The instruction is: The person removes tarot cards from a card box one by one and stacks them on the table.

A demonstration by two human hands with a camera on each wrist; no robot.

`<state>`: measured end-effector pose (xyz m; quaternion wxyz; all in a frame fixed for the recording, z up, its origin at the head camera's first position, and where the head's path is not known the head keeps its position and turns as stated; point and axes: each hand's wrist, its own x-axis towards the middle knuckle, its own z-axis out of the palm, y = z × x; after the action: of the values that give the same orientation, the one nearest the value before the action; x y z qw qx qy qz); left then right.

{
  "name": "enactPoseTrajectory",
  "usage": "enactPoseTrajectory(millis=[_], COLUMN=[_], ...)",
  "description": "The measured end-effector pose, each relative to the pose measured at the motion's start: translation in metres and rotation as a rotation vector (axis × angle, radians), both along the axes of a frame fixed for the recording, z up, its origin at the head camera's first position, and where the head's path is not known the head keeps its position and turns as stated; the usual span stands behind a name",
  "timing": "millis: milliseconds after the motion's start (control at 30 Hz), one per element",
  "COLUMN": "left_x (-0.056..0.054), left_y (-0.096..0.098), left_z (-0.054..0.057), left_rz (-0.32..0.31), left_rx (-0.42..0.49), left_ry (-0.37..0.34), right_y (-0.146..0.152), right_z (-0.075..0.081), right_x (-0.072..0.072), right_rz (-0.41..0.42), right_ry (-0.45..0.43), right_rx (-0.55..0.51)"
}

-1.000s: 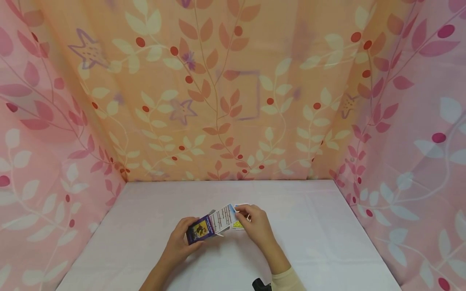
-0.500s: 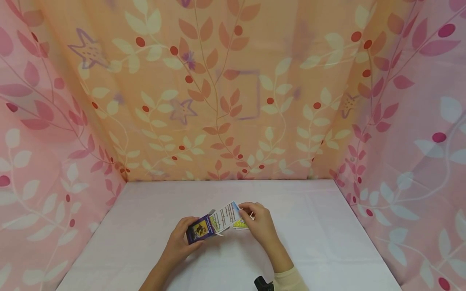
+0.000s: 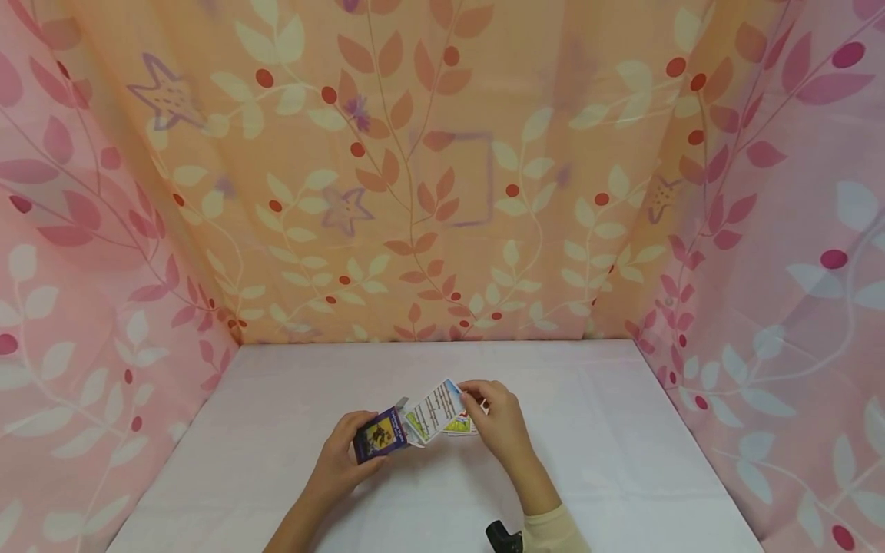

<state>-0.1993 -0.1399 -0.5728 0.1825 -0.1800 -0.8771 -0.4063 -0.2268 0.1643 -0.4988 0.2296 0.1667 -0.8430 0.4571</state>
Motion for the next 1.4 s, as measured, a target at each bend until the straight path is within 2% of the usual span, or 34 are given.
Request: enactPoseTrajectory(millis=[233, 433, 533, 800, 900, 1133, 1400], left_x=[-0.004, -0.003, -0.003, -0.004, -0.003, -0.002, -0.001], left_y=[-0.001, -0.003, -0.004, -0.004, -0.005, -0.005, -0.005], left_z=[-0.001, -0.004, -0.005, -0.003, -0.004, -0.002, 0.000], left_rz=[-0.021, -0.015, -0.016, -0.019, -0.018, -0.026, -0.022], left_rx=[-0.010, 0.018, 0.035, 0.021, 0.031, 0.043, 0.036], left_ry=[0.030, -0.008, -0.022, 0.009, -0.004, -0.008, -0.004], right_y=[0.002, 0.004, 0.006, 0.013, 0.016, 0.021, 0.024], right_z=[0.000, -0.003, -0.003, -0.003, 0.000, 0.009, 0.004], right_x=[-0.004, -0.009, -0.014, -0.027, -0.032, -0.044, -0.060], right_rz=[-0.010, -0.001, -0.001, 0.011, 0.010, -0.001, 0.004], right_ry=[0.002, 0.022, 0.040, 0.072, 0.073, -0.012, -0.115], right_rx=[0.003, 0.001, 0.002, 0.034, 0.048, 0.079, 0.106])
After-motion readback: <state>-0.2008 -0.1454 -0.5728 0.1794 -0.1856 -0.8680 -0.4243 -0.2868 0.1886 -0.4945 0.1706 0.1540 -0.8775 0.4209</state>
